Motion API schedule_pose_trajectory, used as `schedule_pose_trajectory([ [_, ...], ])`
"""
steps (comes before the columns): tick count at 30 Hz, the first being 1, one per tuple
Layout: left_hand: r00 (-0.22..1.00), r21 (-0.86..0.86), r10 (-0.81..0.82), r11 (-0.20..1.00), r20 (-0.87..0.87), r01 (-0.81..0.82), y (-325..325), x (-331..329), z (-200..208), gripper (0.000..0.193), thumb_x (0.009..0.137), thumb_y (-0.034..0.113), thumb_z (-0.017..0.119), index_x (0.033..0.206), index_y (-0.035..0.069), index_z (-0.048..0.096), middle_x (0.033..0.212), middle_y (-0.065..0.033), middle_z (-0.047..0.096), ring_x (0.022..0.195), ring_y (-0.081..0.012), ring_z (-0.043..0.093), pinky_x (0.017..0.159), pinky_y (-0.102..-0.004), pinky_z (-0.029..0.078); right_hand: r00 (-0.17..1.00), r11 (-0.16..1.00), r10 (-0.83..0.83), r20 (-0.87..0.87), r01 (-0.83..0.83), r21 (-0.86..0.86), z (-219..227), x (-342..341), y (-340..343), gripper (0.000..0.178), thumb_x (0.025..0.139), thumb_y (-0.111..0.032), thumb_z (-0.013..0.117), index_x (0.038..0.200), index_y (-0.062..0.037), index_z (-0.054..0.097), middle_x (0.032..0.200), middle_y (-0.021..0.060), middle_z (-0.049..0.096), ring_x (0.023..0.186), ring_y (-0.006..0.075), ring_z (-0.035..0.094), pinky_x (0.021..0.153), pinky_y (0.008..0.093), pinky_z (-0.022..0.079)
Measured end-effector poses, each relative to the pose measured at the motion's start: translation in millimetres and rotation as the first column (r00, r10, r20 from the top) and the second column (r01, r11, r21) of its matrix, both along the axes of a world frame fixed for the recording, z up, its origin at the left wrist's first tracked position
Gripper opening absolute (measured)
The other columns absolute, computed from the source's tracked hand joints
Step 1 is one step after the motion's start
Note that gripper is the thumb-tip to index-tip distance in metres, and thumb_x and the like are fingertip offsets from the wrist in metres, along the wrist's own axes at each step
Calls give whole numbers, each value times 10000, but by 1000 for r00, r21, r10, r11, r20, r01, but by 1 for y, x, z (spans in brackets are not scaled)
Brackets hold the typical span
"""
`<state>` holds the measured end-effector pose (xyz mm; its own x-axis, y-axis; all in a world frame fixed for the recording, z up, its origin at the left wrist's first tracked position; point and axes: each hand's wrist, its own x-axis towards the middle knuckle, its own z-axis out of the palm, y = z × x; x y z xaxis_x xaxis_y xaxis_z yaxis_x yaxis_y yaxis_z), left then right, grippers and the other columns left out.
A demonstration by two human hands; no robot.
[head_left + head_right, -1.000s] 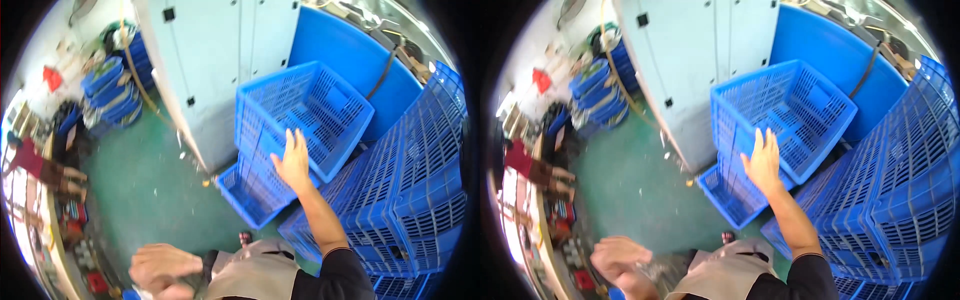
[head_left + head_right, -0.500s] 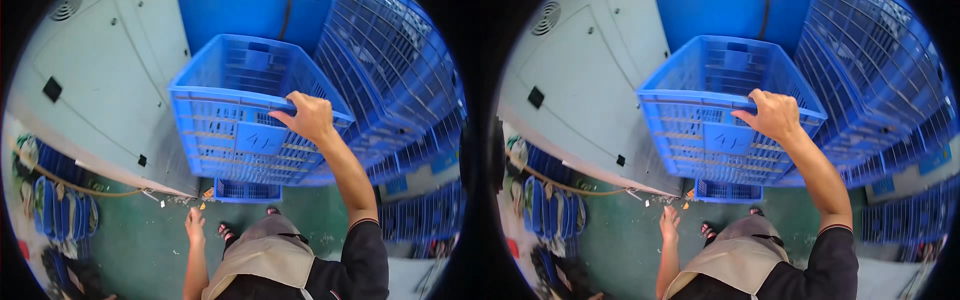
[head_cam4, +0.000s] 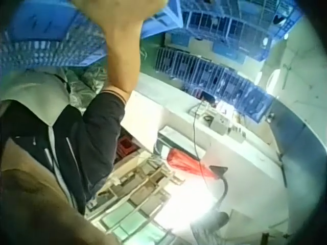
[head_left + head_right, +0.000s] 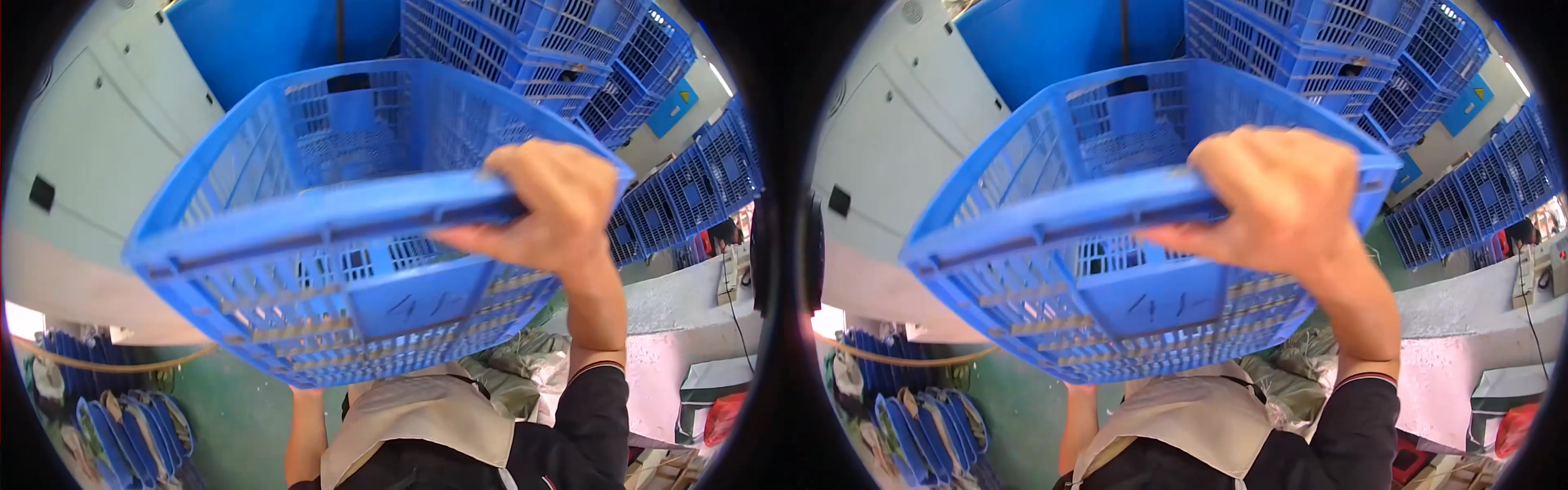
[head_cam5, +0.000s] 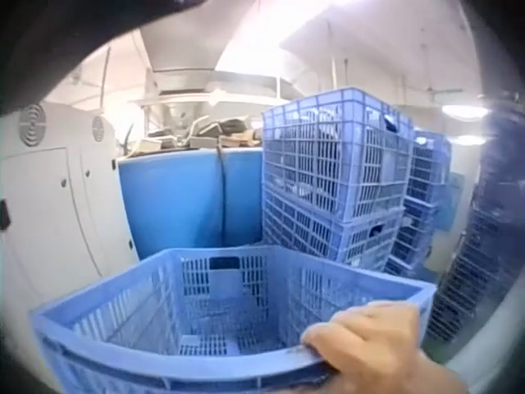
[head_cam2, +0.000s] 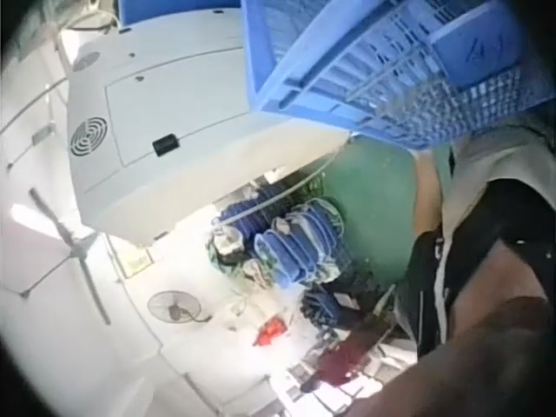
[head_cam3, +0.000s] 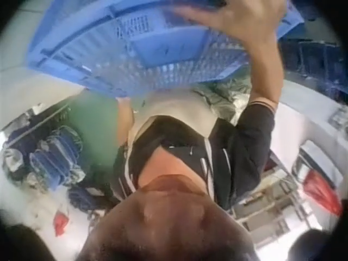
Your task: Assembling shoe components by applying adhesive to uppers and attaching them to soles, then organizing components.
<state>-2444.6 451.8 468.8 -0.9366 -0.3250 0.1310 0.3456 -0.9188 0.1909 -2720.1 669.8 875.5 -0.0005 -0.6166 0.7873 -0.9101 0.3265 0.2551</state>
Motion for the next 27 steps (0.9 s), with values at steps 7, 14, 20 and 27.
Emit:
schedule_pose_trajectory([
  [7,614,215,-49,956,788,-200,-21,137,27,181,982,185,567,933,84,709,891,-81,724,690,-168,665,571,-268,511,947,983,-169,274,183,-27,26,142,4,392,613,-320,947,774,-63,700,603,-23,599,485,83,433,492,212,375],
  [14,919,95,-110,992,378,80,-63,274,20,541,1044,388,396,1497,94,425,1469,-139,521,1270,-281,550,1078,-448,421,784,868,-496,375,452,204,41,276,-13,395,800,-244,824,1039,48,708,777,52,684,638,128,526,628,241,449],
  [20,862,-53,-466,873,200,485,-108,307,141,753,1034,626,275,1503,56,418,1472,-127,519,1287,-264,549,1123,-415,363,599,721,-654,461,679,140,56,333,57,477,914,-335,723,1173,62,668,929,115,696,813,158,592,810,253,473],
  [27,567,-188,-590,579,574,793,-138,236,34,861,971,698,396,1435,-24,461,1380,-215,577,1229,-336,591,1068,-447,439,427,562,-806,409,768,306,1,358,95,384,904,-376,708,793,-24,603,662,15,532,613,137,420,617,274,380],
])
